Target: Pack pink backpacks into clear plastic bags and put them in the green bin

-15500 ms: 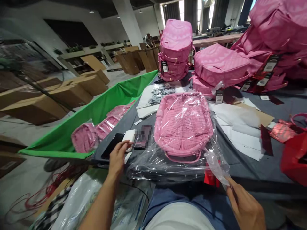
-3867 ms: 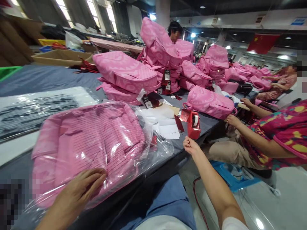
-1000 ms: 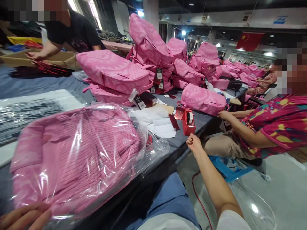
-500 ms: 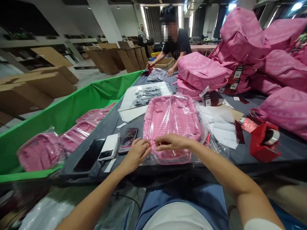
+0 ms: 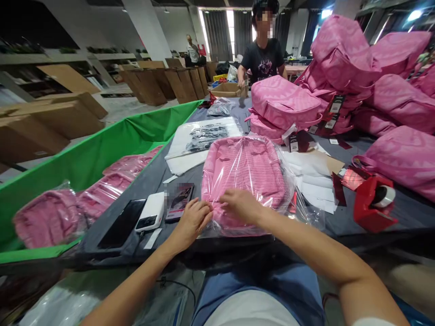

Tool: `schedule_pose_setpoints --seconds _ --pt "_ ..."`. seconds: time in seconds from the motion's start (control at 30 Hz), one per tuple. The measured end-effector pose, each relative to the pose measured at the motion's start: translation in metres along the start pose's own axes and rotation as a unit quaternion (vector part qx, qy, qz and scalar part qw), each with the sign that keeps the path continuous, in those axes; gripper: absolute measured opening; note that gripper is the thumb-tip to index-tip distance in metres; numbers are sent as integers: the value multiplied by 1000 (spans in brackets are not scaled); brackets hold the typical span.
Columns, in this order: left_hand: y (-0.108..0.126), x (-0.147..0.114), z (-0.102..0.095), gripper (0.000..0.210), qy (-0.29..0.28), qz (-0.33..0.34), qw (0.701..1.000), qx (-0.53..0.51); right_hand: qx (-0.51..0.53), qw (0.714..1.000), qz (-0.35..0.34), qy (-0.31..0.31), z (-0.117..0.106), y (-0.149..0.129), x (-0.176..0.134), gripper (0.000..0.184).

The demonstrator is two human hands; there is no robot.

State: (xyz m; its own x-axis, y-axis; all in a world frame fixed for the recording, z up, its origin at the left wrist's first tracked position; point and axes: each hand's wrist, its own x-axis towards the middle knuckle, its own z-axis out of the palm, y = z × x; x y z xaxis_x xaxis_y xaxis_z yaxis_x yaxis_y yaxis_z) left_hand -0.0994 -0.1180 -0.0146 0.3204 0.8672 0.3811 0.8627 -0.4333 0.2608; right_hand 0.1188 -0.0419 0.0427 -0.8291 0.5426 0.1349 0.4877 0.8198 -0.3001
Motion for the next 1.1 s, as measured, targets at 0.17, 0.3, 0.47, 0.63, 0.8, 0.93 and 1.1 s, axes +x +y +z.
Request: schedule_pose_setpoints --seconds 0.17,0.3,0.47,0.63,0.8,0.93,1.1 --pt "1 0 3 27 -9 -3 1000 -5 -105 980 -165 32 50 -13 -38 55" --pt "-4 8 -4 29 -47 -28 997 -59 -129 980 -151 1 56 -4 -41 63" --pt "-37 1 -33 30 17 -143 972 -186 -58 978 -168 107 29 -10 -58 40" --pt "-62 -37 -29 33 110 -318 940 -58 5 947 -75 311 18 -14 -122 36" --pt "-83 -30 -5 35 113 -377 911 -121 -20 943 -24 332 20 -16 -172 31" --pt "-93 11 3 30 134 -393 876 -244 -57 911 119 390 21 2 -201 30" --pt "-64 58 34 44 158 -417 777 -445 -87 856 338 382 45 56 -207 70"
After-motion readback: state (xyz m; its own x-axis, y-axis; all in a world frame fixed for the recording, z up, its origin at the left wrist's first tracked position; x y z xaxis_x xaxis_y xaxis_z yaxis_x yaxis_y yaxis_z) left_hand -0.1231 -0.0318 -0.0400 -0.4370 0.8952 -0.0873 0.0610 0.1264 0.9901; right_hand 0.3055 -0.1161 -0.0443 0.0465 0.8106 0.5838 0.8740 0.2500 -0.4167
